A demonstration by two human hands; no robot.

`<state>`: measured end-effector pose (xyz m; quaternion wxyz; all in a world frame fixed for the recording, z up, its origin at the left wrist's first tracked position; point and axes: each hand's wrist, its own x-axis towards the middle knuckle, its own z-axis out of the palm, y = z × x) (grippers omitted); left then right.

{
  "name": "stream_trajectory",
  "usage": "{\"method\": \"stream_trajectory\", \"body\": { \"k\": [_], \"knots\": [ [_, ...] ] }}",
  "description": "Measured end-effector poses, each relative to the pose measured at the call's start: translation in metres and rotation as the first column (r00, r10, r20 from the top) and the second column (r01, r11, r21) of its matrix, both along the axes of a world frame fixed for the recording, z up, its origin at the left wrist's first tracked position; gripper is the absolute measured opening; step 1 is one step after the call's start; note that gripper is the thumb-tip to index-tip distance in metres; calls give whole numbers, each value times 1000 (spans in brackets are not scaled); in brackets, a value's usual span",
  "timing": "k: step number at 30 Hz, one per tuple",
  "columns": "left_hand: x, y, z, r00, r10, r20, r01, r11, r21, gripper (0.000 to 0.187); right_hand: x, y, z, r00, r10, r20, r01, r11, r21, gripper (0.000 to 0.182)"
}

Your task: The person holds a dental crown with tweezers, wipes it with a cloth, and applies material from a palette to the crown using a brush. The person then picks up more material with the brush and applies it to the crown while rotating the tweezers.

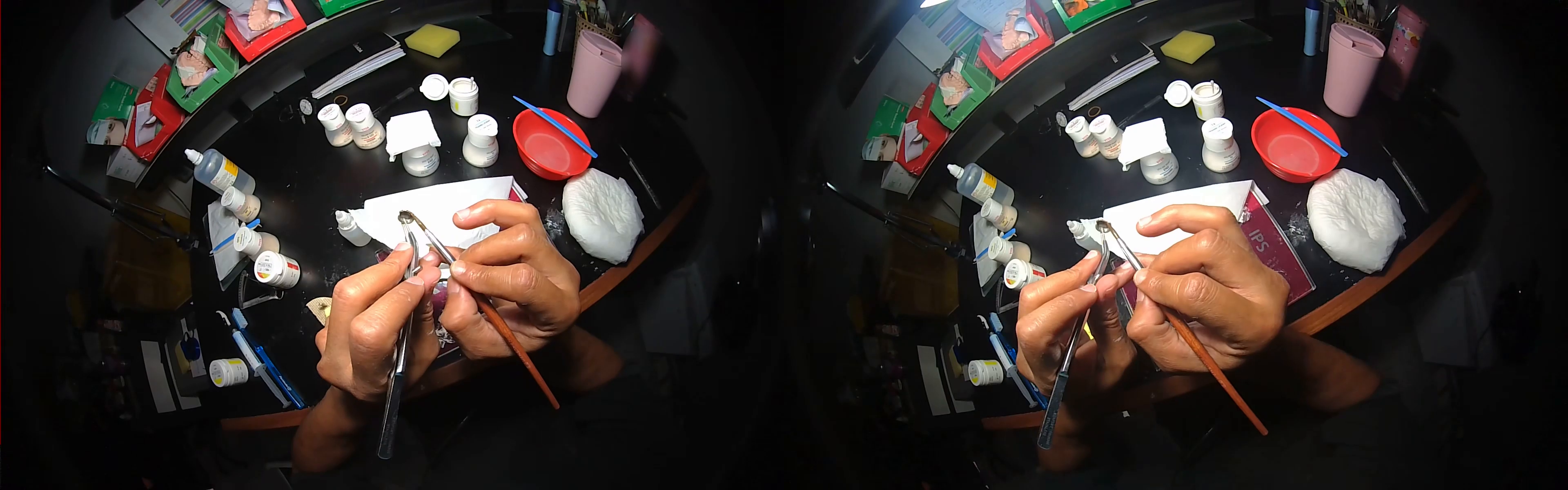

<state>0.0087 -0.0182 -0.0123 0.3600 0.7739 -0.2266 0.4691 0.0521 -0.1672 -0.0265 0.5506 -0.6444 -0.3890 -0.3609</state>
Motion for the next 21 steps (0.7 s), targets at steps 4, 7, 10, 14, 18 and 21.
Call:
{"method": "stream_trajectory", "body": {
  "k": [4, 7, 10, 14, 18, 21],
  "knots": [
    [0, 0, -2, 1000, 3, 1, -3, 1000, -2, 24, 0, 1, -1, 1000, -4, -3, 4, 1000, 7, 31],
    [1, -1, -2, 1000, 3, 0, -3, 1000, -11, 24, 1, 1, -3, 1000, -4, 11, 4, 1000, 22, 31],
    [1, 0, 0, 1000, 1, 6, -1, 1000, 4, 23, -1, 1, -1, 1000, -6, -1, 6, 1000, 10, 30],
    [2, 0, -2, 1000, -6, 11, 6, 1000, -13, 21, 0, 0, 0, 1000, -8, -5, 8, 1000, -7, 28],
    [1, -1, -1, 1000, 1, 7, -1, 1000, -14, 21, 0, 0, 1, 1000, -10, -7, 10, 1000, -16, 28],
    [1, -1, 0, 1000, -4, -7, 4, 1000, -17, 20, 0, 0, 1, 1000, -5, -4, 5, 1000, -13, 28]
  ]
}}
